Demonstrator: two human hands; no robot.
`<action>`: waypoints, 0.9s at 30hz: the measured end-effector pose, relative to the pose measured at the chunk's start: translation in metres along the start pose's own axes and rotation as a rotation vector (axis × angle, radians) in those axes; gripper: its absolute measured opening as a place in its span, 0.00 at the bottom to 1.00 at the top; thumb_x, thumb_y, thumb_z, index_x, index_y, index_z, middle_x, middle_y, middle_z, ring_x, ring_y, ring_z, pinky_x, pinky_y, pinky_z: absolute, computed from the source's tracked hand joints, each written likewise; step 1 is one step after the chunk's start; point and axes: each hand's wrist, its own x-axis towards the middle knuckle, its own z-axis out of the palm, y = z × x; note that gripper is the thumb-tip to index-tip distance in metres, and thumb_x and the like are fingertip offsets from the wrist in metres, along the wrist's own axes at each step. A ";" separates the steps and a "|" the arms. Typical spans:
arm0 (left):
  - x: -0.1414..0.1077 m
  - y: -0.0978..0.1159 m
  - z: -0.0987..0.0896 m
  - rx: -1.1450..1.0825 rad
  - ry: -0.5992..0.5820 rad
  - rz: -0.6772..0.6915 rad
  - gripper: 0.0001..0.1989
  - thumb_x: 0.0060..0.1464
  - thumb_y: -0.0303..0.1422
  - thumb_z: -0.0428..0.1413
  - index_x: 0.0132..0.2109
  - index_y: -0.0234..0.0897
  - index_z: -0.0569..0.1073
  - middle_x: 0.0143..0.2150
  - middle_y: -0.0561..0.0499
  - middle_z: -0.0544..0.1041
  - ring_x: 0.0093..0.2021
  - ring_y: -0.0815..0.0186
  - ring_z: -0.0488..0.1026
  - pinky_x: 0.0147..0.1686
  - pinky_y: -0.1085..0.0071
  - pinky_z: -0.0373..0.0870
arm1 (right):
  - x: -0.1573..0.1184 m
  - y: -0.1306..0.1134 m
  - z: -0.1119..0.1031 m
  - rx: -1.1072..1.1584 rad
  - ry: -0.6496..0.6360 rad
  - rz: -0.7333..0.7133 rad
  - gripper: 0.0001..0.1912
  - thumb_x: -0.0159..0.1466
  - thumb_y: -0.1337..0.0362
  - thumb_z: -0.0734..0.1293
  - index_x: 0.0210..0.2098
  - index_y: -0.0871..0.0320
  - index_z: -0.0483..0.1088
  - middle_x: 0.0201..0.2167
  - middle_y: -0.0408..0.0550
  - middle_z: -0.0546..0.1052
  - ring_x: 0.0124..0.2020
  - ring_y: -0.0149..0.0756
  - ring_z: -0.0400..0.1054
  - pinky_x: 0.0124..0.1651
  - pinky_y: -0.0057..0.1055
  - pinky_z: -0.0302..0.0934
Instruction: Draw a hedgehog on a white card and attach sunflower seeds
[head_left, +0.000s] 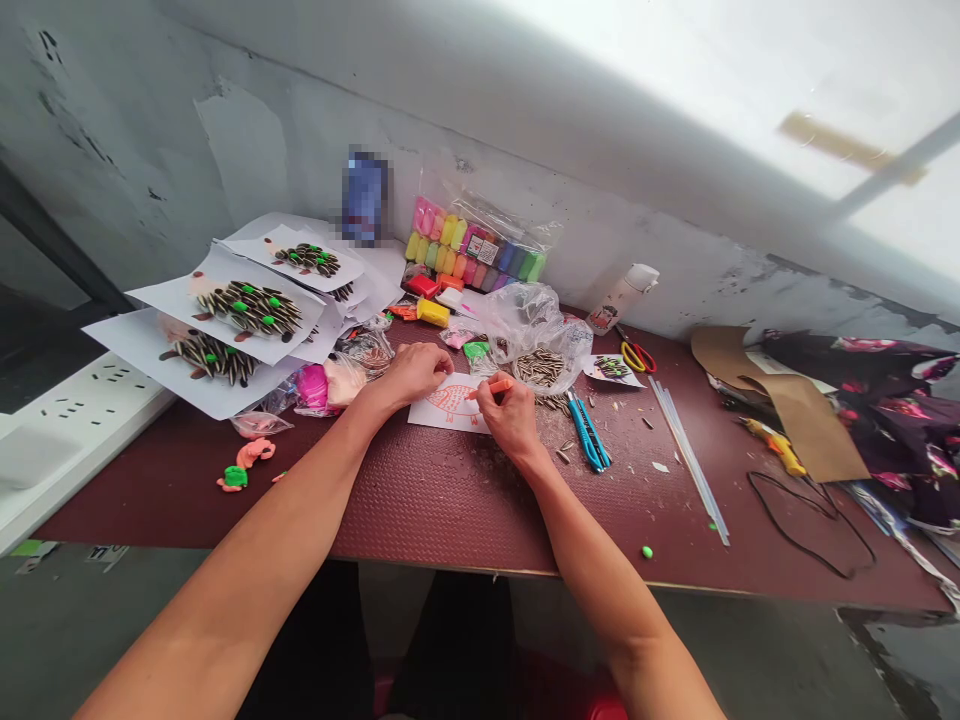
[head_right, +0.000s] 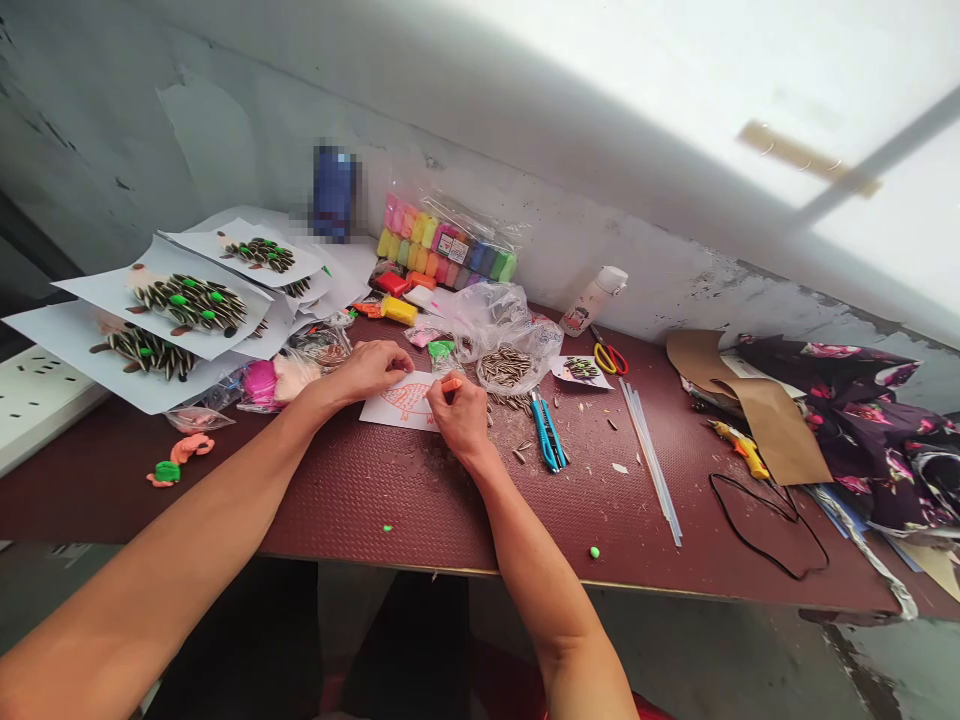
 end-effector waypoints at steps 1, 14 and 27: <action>0.000 0.000 0.000 0.003 -0.005 0.001 0.15 0.57 0.30 0.53 0.45 0.41 0.84 0.48 0.46 0.85 0.51 0.53 0.79 0.53 0.58 0.70 | 0.000 0.000 0.000 0.003 -0.004 -0.001 0.15 0.63 0.58 0.61 0.21 0.54 0.61 0.17 0.40 0.67 0.20 0.29 0.57 0.27 0.28 0.51; -0.001 0.002 -0.001 0.014 -0.004 -0.002 0.16 0.56 0.28 0.53 0.45 0.40 0.84 0.47 0.46 0.85 0.50 0.52 0.79 0.51 0.59 0.70 | -0.001 -0.001 0.000 -0.015 0.025 -0.008 0.15 0.62 0.59 0.61 0.20 0.54 0.60 0.16 0.38 0.64 0.19 0.28 0.56 0.27 0.28 0.50; 0.000 0.000 0.002 0.014 0.019 0.005 0.16 0.56 0.29 0.53 0.44 0.42 0.84 0.46 0.47 0.85 0.50 0.53 0.79 0.51 0.60 0.70 | -0.002 -0.002 0.002 -0.013 -0.006 -0.005 0.15 0.63 0.60 0.62 0.21 0.55 0.63 0.17 0.40 0.68 0.19 0.28 0.57 0.27 0.27 0.51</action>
